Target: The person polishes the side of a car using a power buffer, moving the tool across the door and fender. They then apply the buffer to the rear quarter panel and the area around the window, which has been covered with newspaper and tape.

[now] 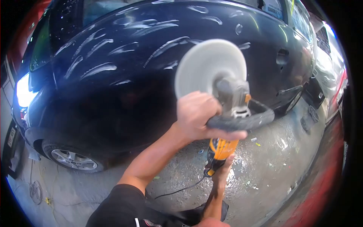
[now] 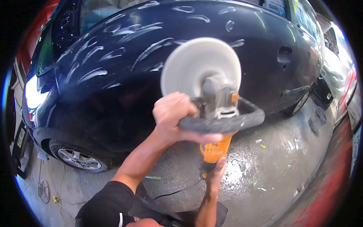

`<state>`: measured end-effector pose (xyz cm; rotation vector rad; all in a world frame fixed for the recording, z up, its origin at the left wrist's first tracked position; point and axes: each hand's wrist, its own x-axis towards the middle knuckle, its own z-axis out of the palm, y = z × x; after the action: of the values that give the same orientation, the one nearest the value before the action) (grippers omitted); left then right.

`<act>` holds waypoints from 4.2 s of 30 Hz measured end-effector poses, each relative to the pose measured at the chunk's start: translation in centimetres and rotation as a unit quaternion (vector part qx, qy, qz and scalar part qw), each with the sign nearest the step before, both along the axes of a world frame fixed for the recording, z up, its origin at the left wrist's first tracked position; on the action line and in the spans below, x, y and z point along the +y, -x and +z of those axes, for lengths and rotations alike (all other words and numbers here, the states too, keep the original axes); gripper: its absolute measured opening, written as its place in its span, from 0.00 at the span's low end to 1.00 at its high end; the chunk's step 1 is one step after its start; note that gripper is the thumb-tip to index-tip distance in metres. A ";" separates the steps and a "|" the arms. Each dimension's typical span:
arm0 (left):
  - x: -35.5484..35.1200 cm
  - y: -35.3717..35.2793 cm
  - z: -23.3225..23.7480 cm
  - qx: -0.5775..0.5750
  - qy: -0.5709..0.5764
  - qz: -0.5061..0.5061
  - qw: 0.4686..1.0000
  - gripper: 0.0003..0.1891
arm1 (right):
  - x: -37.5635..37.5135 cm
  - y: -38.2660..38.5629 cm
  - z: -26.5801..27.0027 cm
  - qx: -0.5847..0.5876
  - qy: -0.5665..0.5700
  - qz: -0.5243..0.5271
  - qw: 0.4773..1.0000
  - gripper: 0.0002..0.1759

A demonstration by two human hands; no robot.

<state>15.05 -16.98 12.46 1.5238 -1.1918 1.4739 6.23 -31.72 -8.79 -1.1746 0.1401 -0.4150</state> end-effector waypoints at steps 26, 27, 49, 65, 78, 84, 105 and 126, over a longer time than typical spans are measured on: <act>29.8 15.6 -7.5 0.015 0.216 0.170 0.961 0.41 | 18.7 6.5 4.4 0.008 0.254 0.245 0.936 0.49; 28.9 15.4 -6.9 0.016 0.210 0.178 0.961 0.41 | 18.7 6.4 3.9 -0.013 0.229 0.226 0.947 0.48; -5.8 -0.4 8.6 0.090 -0.062 0.017 0.994 0.31 | -0.4 0.3 8.4 0.027 -0.096 0.021 0.995 0.49; 23.2 9.7 -1.1 0.021 0.093 0.037 0.995 0.34 | 13.3 5.6 2.9 -0.044 0.194 0.127 0.972 0.50; 35.5 15.5 -7.0 -0.029 0.314 0.109 0.943 0.43 | 24.3 8.0 6.5 0.015 0.252 0.258 0.933 0.51; 32.7 17.0 -6.8 0.015 0.230 0.169 0.958 0.43 | 22.1 7.2 5.2 0.028 0.260 0.249 0.932 0.51; -5.1 -0.4 8.8 0.049 -0.028 0.009 0.998 0.29 | -2.2 -0.7 8.1 0.008 -0.060 0.076 0.995 0.49; 26.5 11.5 -4.7 0.002 0.067 0.112 0.991 0.38 | 18.7 5.2 1.3 -0.074 0.073 0.201 0.974 0.46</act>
<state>3.57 9.54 7.77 1.6059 -0.9221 1.6604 1.06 -13.01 -7.48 -1.2767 -0.2592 -0.1548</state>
